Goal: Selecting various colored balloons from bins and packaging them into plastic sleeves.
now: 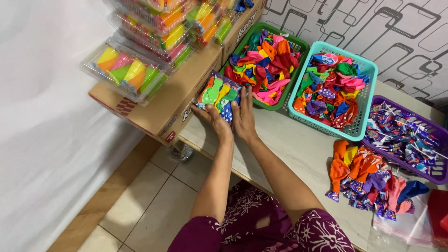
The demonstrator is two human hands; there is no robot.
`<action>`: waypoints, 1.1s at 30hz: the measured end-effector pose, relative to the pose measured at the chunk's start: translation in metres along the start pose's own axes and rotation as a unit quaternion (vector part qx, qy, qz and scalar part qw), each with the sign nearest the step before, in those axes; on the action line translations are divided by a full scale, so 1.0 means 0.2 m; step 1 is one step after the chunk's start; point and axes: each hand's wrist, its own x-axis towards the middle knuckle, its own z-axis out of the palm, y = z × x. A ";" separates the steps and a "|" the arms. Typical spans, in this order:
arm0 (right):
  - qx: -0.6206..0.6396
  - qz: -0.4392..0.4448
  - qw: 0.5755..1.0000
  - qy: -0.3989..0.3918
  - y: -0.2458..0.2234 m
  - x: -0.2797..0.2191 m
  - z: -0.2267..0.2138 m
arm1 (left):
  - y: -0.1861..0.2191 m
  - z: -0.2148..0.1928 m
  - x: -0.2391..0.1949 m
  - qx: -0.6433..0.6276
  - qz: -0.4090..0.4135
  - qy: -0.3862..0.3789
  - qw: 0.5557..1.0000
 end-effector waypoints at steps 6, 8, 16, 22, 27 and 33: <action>-0.008 0.027 0.999 -0.037 0.08 0.07 0.02 | -0.13 0.07 0.03 0.057 0.024 0.018 0.998; -0.005 0.038 0.998 -0.044 0.07 0.08 0.00 | -0.13 0.06 0.05 0.082 0.011 0.016 0.996; 0.021 0.035 0.999 -0.018 0.04 0.03 -0.10 | 0.14 -0.01 -0.04 0.011 -0.012 0.031 0.999; 0.019 -0.018 0.999 0.031 0.06 -0.06 -0.19 | 0.20 -0.07 -0.14 -0.012 0.014 0.007 1.000; 0.042 -0.018 0.997 0.060 0.00 -0.17 -0.37 | 0.19 -0.06 -0.23 0.017 0.161 -0.027 0.986; 0.022 -0.031 0.989 0.144 0.25 -0.36 -0.64 | 0.27 0.06 -0.49 0.004 0.247 -0.148 0.958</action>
